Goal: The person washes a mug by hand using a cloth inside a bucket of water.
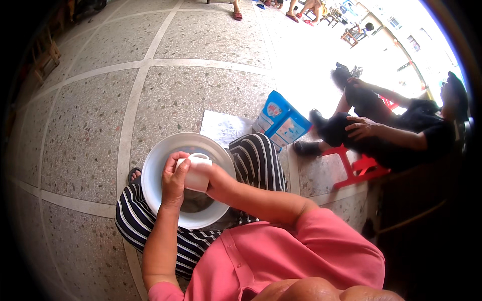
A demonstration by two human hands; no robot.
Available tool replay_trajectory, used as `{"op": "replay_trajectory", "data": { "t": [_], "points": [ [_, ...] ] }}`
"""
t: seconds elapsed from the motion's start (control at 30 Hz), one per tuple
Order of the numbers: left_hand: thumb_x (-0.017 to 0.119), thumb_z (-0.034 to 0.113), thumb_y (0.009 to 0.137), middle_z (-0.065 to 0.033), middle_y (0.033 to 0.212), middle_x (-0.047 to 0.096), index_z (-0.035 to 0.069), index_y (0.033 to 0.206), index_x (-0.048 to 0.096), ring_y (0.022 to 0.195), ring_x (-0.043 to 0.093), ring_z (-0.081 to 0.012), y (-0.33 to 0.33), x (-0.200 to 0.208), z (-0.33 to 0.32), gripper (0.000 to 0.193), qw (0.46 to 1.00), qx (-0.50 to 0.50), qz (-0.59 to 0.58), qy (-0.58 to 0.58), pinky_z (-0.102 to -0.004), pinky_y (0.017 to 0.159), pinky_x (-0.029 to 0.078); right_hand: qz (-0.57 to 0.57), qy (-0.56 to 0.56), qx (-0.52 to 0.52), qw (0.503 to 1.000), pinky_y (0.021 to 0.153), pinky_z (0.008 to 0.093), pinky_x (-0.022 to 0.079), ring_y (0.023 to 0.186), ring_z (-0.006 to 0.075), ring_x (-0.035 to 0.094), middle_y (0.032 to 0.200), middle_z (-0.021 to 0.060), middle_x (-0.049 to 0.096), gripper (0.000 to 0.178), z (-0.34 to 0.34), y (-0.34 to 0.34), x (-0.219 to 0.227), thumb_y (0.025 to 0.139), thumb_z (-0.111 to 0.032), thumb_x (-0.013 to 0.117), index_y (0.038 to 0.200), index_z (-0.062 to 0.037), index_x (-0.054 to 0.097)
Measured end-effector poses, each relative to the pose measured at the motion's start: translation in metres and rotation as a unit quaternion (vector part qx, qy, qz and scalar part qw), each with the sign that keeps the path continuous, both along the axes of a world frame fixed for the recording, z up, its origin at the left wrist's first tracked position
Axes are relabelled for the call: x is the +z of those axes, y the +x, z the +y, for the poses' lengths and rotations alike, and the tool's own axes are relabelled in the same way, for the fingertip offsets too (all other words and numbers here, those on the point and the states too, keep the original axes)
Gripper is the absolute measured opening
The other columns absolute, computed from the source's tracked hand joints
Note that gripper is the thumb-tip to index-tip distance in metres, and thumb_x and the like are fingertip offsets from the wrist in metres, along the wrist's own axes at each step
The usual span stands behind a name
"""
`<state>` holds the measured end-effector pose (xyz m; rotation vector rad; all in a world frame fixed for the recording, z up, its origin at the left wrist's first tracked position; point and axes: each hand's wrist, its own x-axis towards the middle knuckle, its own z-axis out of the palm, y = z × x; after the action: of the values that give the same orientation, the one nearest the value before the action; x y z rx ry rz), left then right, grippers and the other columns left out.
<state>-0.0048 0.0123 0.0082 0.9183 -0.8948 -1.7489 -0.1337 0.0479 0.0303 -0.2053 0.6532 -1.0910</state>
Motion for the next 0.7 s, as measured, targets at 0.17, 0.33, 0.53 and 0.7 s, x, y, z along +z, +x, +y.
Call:
{"op": "replay_trajectory", "data": {
  "t": [0.17, 0.33, 0.53, 0.7],
  "points": [
    [0.06, 0.018, 0.085, -0.0024, 0.097, 0.057, 0.007, 0.1, 0.056, 0.088, 0.052, -0.0104, 0.0, 0.003, 0.003, 0.019, 0.997, 0.013, -0.017, -0.071, -0.025, 0.081, 0.042, 0.24, -0.101, 0.019, 0.965, 0.087, 0.0316, 0.046, 0.098, 0.0179, 0.058, 0.106, 0.0083, 0.058, 0.035, 0.005, -0.009, 0.006, 0.087, -0.02, 0.058, 0.116, -0.0046, 0.05],
    [0.059, 0.028, 0.086, -0.0047, 0.105, 0.054, 0.006, 0.116, 0.05, 0.1, 0.051, -0.0133, -0.005, -0.002, 0.009, 0.038, 0.998, 0.032, 0.056, 0.019, -0.0275, 0.089, 0.04, 0.358, -0.272, 0.14, 0.882, 0.079, 0.0312, 0.048, 0.092, 0.0178, 0.06, 0.096, 0.0074, 0.061, 0.027, 0.004, -0.018, -0.002, 0.087, -0.018, 0.059, 0.107, -0.0004, 0.055],
    [0.065, 0.039, 0.082, -0.0049, 0.105, 0.054, 0.008, 0.124, 0.044, 0.101, 0.052, -0.0152, 0.003, 0.001, 0.016, 0.056, 0.985, -0.061, 0.094, 0.132, -0.0291, 0.087, 0.043, 0.584, -0.58, 0.187, 0.537, 0.069, 0.0371, 0.05, 0.077, 0.0337, 0.059, 0.085, 0.0147, 0.06, 0.023, -0.004, -0.028, -0.006, 0.075, -0.012, 0.065, 0.097, -0.0068, 0.06],
    [0.074, 0.029, 0.075, -0.0033, 0.105, 0.054, 0.01, 0.121, 0.045, 0.094, 0.054, -0.013, 0.003, 0.013, 0.018, 0.058, 0.994, -0.076, 0.038, 0.062, -0.0273, 0.079, 0.047, 0.593, -0.643, 0.07, 0.48, 0.073, 0.041, 0.048, 0.084, 0.0306, 0.06, 0.095, 0.0145, 0.059, 0.029, 0.004, -0.025, -0.009, 0.074, -0.011, 0.06, 0.102, -0.0049, 0.056]
  ]
}}
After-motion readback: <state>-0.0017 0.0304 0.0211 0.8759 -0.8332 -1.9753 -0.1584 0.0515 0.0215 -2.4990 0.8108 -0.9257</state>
